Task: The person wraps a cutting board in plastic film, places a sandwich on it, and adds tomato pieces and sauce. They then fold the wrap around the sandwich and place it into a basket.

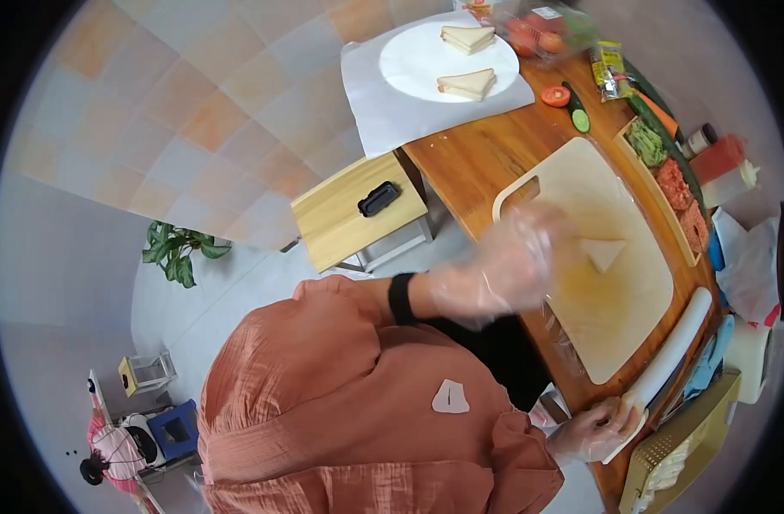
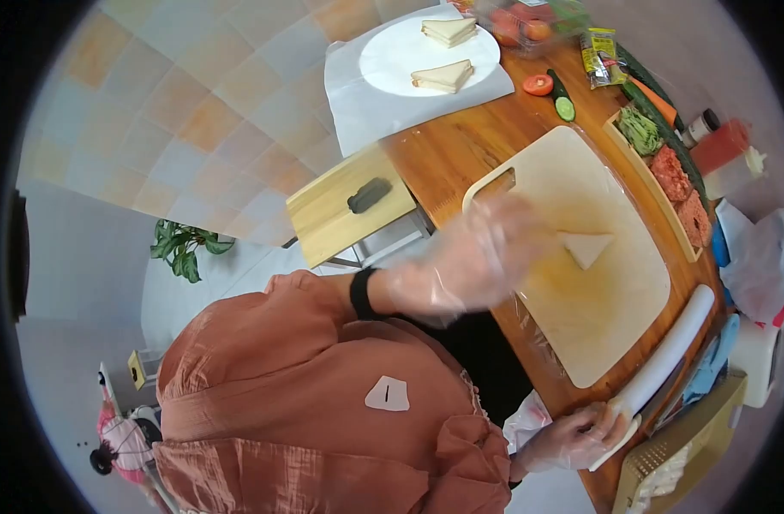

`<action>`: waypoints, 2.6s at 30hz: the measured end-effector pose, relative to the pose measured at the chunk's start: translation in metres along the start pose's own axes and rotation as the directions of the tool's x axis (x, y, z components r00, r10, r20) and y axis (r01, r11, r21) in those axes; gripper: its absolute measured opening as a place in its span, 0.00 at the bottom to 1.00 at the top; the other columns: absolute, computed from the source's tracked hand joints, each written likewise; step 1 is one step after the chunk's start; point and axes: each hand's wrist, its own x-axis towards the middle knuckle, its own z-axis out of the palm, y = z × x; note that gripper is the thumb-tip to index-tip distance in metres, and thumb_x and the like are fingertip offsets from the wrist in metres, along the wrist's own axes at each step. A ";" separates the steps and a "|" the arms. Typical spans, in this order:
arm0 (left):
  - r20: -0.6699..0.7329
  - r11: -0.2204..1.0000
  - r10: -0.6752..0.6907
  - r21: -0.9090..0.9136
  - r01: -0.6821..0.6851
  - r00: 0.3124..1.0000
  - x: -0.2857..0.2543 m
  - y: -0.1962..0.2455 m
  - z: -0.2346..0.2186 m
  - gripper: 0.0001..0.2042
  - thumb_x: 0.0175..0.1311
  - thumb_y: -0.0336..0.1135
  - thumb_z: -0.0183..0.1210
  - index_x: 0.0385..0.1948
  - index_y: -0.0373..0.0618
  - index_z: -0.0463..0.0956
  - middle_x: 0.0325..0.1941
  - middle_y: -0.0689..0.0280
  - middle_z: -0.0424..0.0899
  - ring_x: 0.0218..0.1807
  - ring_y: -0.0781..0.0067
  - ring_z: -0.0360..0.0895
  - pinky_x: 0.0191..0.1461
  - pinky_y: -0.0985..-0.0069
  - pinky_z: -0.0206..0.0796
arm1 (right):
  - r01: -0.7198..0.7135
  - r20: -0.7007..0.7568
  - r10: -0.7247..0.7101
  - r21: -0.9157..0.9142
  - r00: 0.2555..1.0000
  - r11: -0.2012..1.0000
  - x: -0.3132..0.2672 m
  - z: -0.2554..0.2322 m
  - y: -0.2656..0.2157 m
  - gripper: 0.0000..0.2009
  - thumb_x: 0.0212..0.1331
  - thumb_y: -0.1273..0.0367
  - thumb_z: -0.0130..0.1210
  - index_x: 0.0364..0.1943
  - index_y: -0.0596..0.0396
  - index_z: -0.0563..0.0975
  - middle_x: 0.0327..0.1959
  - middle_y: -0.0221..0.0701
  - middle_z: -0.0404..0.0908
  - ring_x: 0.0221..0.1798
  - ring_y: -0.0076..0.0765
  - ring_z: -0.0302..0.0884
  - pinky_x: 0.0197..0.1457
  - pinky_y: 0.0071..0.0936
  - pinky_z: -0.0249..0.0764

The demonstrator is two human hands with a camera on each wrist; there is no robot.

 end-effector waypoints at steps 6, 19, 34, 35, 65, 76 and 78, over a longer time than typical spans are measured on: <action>0.244 0.906 0.315 -0.366 -0.214 0.917 0.003 0.049 -0.002 0.18 0.50 0.30 0.64 0.46 0.49 0.83 0.54 0.64 0.80 0.59 0.54 0.75 0.61 0.57 0.70 | -0.155 0.182 0.145 0.040 0.972 0.987 0.009 -0.015 -0.013 0.13 0.61 0.79 0.58 0.50 0.55 0.80 0.58 0.48 0.78 0.65 0.62 0.73 0.66 0.53 0.71; 0.166 0.954 0.237 -0.224 -0.197 0.957 0.002 -0.015 0.008 0.21 0.50 0.21 0.65 0.49 0.50 0.79 0.56 0.63 0.79 0.61 0.49 0.73 0.63 0.54 0.67 | -0.109 0.108 0.102 0.055 0.989 0.993 0.046 -0.052 -0.014 0.17 0.51 0.79 0.65 0.46 0.52 0.77 0.58 0.42 0.75 0.58 0.58 0.74 0.61 0.52 0.71; 0.114 0.981 0.026 -0.192 -0.004 0.993 0.001 -0.017 0.012 0.21 0.53 0.18 0.61 0.50 0.47 0.79 0.53 0.58 0.80 0.59 0.46 0.74 0.62 0.52 0.68 | 0.083 0.571 -0.171 0.178 0.803 0.981 0.235 0.071 0.025 0.26 0.66 0.68 0.57 0.69 0.53 0.71 0.47 0.45 0.81 0.55 0.55 0.77 0.59 0.44 0.74; 0.119 0.982 0.013 -0.188 0.010 0.993 0.000 -0.017 0.012 0.21 0.53 0.18 0.62 0.50 0.47 0.79 0.54 0.59 0.80 0.60 0.46 0.74 0.63 0.53 0.68 | 0.086 0.576 -0.177 0.182 0.798 0.979 0.241 0.080 0.024 0.26 0.66 0.68 0.57 0.69 0.53 0.71 0.47 0.45 0.81 0.55 0.55 0.77 0.59 0.44 0.74; 0.129 0.996 -0.027 -0.083 0.038 0.991 -0.002 -0.015 0.018 0.20 0.51 0.20 0.65 0.48 0.47 0.78 0.53 0.61 0.81 0.58 0.49 0.74 0.62 0.53 0.67 | -0.325 0.382 0.077 0.647 0.921 0.690 0.278 0.202 0.058 0.16 0.70 0.66 0.54 0.29 0.67 0.77 0.22 0.33 0.76 0.27 0.28 0.70 0.35 0.31 0.70; 0.166 0.995 -0.014 -0.093 0.029 0.986 -0.003 -0.019 0.019 0.22 0.50 0.21 0.64 0.49 0.48 0.77 0.55 0.61 0.79 0.60 0.49 0.74 0.63 0.52 0.67 | -0.371 0.491 0.049 0.586 0.870 0.720 0.283 0.236 0.068 0.13 0.70 0.66 0.53 0.34 0.62 0.81 0.26 0.38 0.84 0.25 0.31 0.79 0.30 0.30 0.74; 0.172 0.995 -0.022 -0.091 0.038 0.985 -0.002 -0.018 0.018 0.22 0.50 0.21 0.65 0.49 0.48 0.78 0.55 0.61 0.79 0.60 0.49 0.74 0.63 0.53 0.67 | -0.509 0.552 0.147 0.589 0.821 0.628 0.281 0.241 0.071 0.12 0.68 0.66 0.55 0.33 0.61 0.83 0.25 0.37 0.84 0.24 0.32 0.79 0.29 0.29 0.73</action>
